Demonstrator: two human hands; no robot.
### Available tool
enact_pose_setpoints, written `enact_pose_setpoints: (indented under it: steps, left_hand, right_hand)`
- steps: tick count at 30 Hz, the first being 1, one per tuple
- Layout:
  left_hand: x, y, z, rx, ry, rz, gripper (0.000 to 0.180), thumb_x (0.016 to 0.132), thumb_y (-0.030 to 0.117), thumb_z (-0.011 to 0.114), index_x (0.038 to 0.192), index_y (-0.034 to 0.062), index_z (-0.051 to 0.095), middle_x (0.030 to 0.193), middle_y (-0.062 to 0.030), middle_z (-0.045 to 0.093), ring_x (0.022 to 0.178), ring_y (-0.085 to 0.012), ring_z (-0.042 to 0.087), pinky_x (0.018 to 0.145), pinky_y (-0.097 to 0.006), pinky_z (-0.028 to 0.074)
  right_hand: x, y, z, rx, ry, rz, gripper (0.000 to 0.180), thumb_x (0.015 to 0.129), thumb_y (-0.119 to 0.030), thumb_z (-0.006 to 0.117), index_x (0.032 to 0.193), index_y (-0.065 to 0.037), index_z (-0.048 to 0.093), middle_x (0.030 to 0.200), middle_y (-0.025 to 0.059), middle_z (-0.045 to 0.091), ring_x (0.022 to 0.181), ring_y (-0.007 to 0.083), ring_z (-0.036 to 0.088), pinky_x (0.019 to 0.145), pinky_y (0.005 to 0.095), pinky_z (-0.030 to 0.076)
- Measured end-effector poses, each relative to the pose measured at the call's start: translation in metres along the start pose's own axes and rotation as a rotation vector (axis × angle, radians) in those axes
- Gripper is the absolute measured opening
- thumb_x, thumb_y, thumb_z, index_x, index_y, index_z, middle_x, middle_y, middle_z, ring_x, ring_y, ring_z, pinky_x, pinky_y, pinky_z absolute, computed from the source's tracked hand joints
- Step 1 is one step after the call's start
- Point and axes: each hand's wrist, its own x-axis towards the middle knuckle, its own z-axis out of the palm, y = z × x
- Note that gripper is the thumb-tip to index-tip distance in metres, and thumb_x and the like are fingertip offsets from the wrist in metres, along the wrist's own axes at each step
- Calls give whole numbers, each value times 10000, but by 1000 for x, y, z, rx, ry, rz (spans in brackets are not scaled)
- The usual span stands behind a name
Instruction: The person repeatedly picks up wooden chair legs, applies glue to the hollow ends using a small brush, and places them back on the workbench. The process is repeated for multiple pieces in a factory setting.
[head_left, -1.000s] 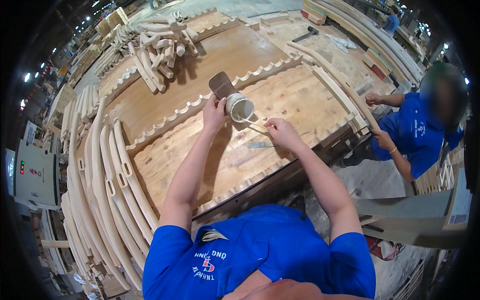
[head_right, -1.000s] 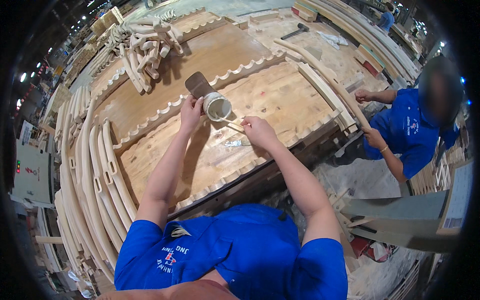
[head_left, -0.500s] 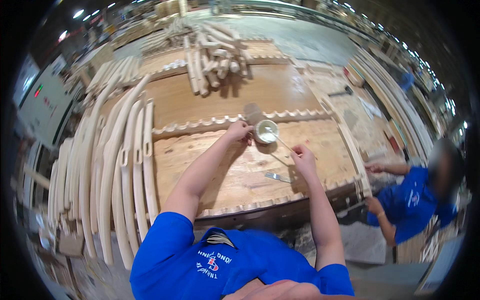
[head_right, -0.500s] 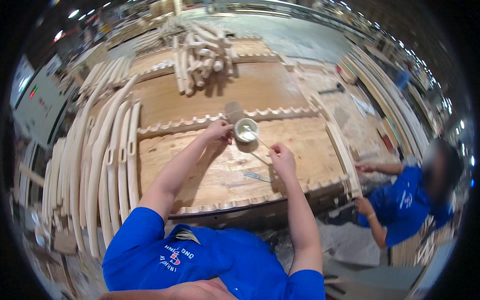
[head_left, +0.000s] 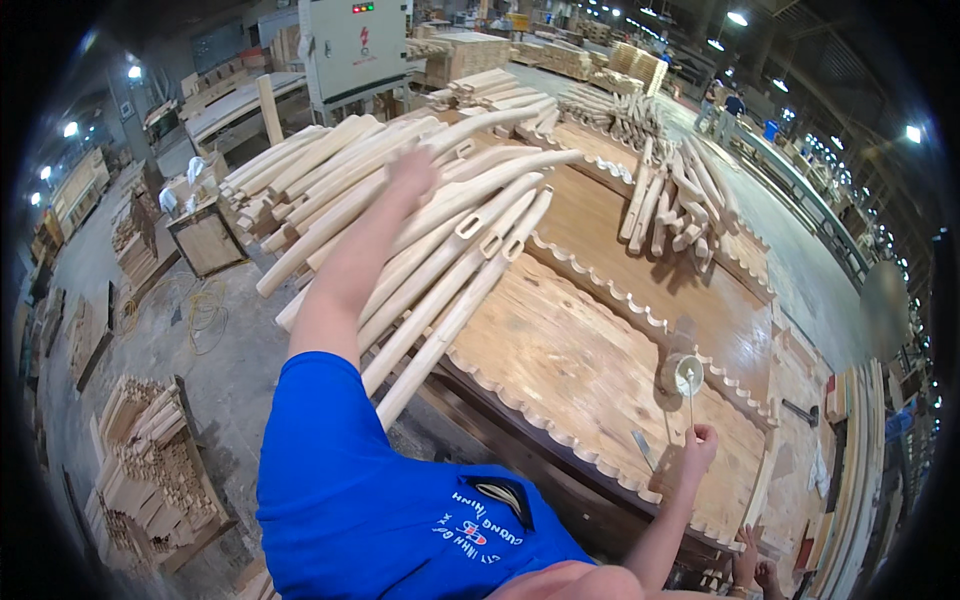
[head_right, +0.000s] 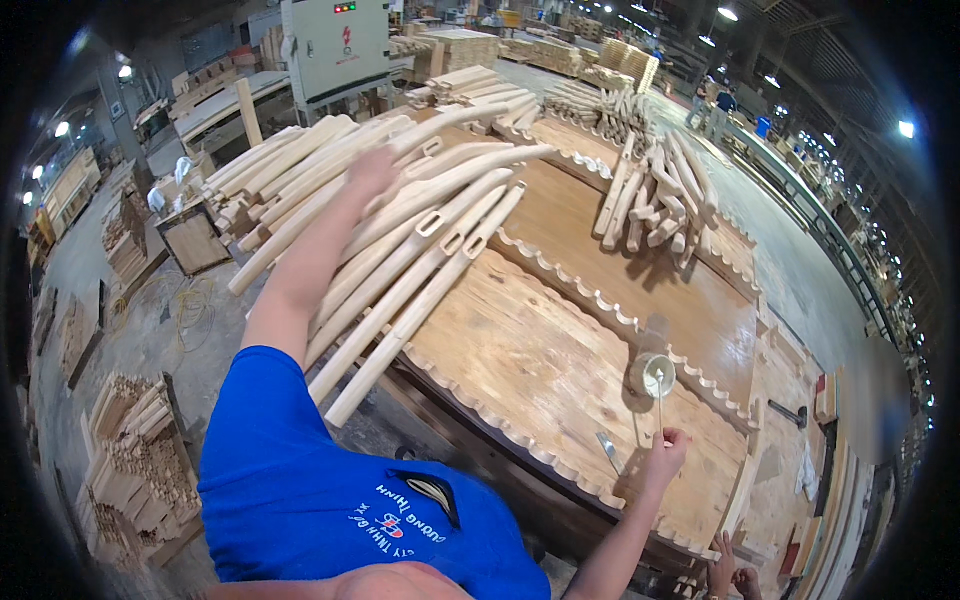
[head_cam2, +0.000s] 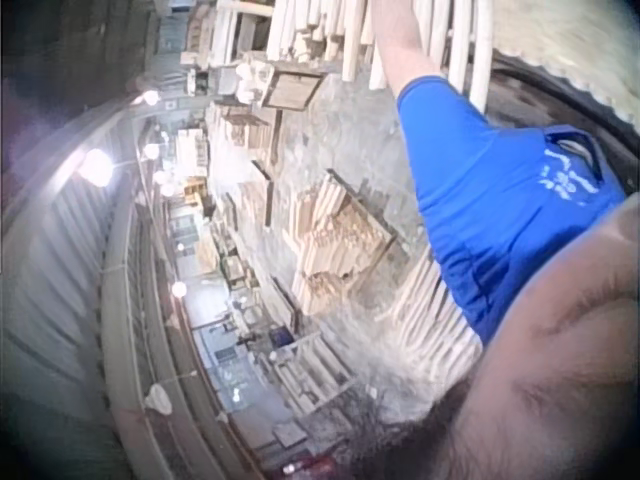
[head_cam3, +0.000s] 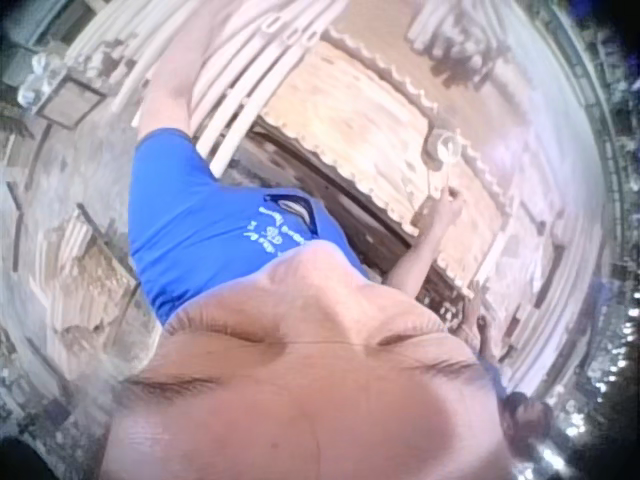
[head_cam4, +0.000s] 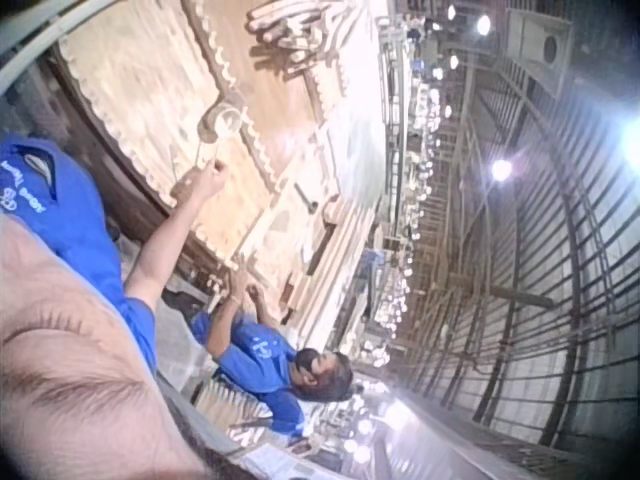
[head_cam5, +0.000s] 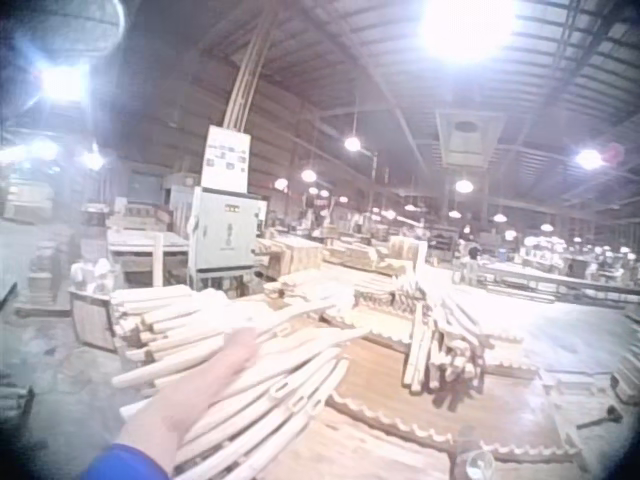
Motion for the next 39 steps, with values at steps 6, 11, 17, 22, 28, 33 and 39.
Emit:
enact_pose_setpoints:
  steps: [6,11,17,22,28,33,39]
  left_hand:
    - [-39,-146,-17,-24,-227,-475,634,846,489,475,1339,99,394,1389,-143,372,1289,-361,326,1021,-526,317]
    - [-53,-182,10,121,-117,-550,635,814,464,572,1319,119,400,1320,-185,422,1190,-369,451,978,-528,369]
    - [-24,-193,21,121,-230,-287,576,793,399,623,1283,165,434,1327,-123,423,1264,-293,360,976,-569,341]
    - [-1,-172,43,217,-167,-342,408,857,330,537,1228,164,500,1293,-120,455,1227,-291,394,946,-532,352]
    - [9,-173,49,189,-98,-474,317,917,242,410,1184,142,548,1266,-134,493,1205,-301,428,934,-507,355]
    - [14,-164,32,-41,-135,-409,394,896,345,468,1183,84,542,1184,-180,566,1100,-308,551,921,-488,408]
    - [9,-148,-24,-231,126,-459,574,917,511,348,1054,26,622,1152,-234,574,1026,-297,605,881,-470,450]
  right_hand:
    - [-4,-4,11,66,35,-19,119,795,-104,583,823,8,553,768,84,566,742,179,537,678,312,443]
    - [-14,3,0,76,81,-5,120,787,-98,594,832,1,545,769,74,552,731,170,526,659,309,433]
    - [-16,-5,7,68,112,-33,106,805,-93,587,844,-7,539,768,54,541,699,150,510,622,282,421]
    - [-11,-2,6,55,75,55,121,816,-91,585,870,14,560,787,66,556,695,143,519,620,265,420]
    - [-17,-4,11,84,117,-8,81,825,-79,583,866,-10,572,778,23,557,684,99,493,610,245,404]
    - [-23,-16,1,32,89,-15,148,856,-109,557,904,29,581,736,46,541,656,117,502,588,251,413]
    - [-22,-10,-6,169,47,-45,139,882,-94,516,918,28,571,752,48,544,676,108,509,612,248,434]
